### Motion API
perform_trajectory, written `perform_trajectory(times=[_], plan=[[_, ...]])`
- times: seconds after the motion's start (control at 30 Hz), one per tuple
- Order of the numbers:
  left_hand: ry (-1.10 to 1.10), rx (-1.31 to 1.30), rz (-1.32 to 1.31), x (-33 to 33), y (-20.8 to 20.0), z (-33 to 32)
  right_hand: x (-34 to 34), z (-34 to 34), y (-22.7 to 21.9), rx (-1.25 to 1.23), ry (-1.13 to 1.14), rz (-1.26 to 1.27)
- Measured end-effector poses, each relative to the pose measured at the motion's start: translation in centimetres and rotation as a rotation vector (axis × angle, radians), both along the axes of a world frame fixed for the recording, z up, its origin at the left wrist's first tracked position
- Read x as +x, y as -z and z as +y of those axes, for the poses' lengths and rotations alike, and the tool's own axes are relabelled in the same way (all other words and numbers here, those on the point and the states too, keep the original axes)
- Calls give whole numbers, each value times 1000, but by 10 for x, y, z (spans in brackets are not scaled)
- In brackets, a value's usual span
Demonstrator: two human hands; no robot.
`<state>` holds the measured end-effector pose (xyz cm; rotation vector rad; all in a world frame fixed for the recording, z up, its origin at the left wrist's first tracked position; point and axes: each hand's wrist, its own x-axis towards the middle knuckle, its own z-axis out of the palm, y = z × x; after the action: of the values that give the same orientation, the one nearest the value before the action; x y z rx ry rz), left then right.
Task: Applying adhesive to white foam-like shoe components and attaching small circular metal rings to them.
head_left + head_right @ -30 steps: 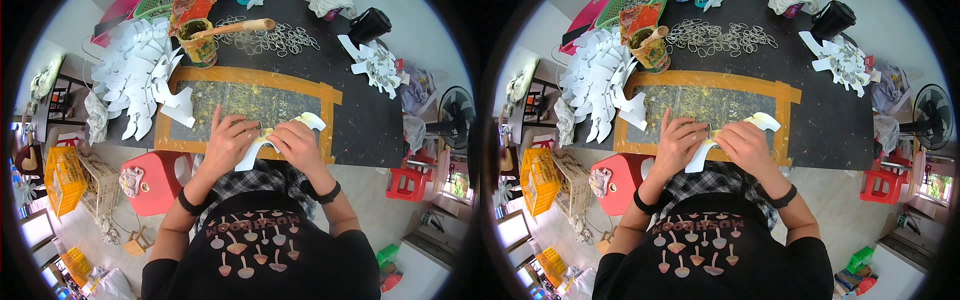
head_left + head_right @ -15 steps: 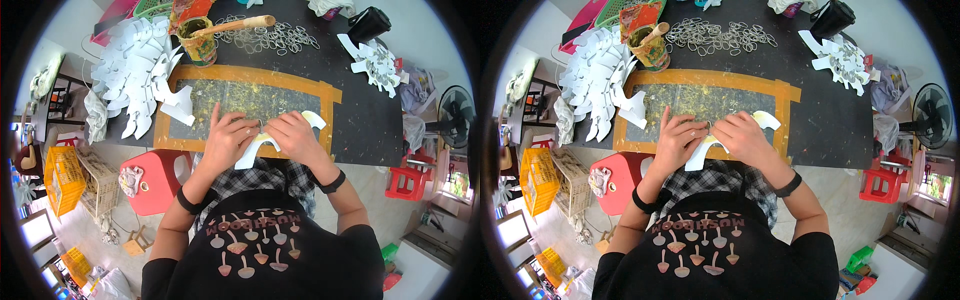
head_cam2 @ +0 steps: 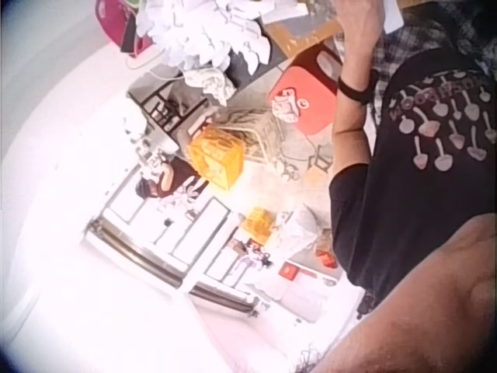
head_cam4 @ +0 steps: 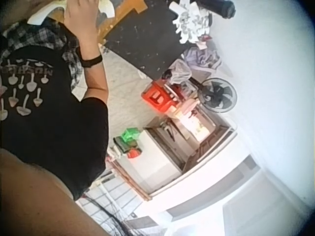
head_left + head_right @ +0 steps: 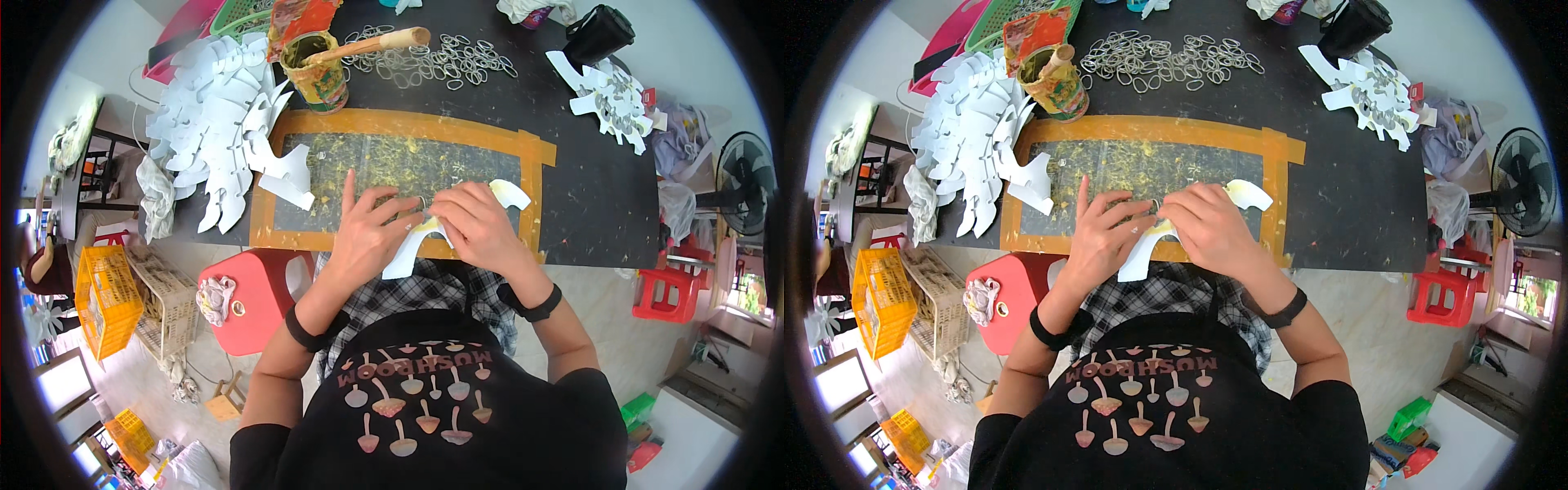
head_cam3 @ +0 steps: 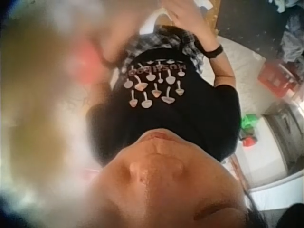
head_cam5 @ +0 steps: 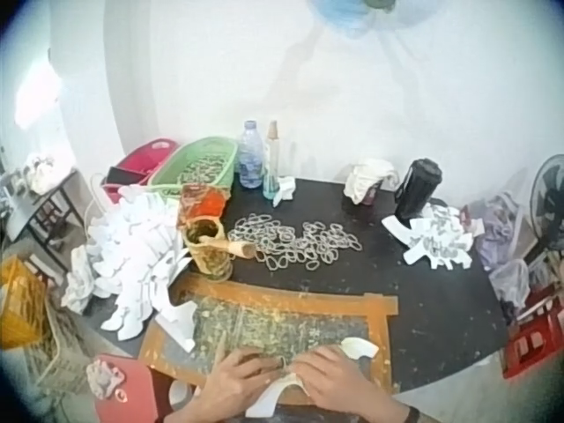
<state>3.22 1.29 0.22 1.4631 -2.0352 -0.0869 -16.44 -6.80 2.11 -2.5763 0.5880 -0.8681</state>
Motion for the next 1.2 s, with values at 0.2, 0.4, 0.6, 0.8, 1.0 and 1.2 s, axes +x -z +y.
perform_trajectory(times=[0.2, 0.4, 0.6, 0.8, 1.0, 1.2], plan=[[-6, -9, 19, -1, 1, 0, 0, -7, 4, -110, -64, 48], [-10, -26, 2, -1, 0, 1, -6, -4, -1, -228, -74, 181], [-1, -15, -44, -1, -3, 1, -10, 2, -12, -163, -94, 102], [-2, -18, -60, -1, -1, 0, -3, 15, 3, 7, -41, -38], [39, 67, 117, 6, -9, -3, -4, 21, 6, 8, 38, 26], [5, 45, 127, 2, -17, 0, -2, 28, 6, 54, 95, 35]])
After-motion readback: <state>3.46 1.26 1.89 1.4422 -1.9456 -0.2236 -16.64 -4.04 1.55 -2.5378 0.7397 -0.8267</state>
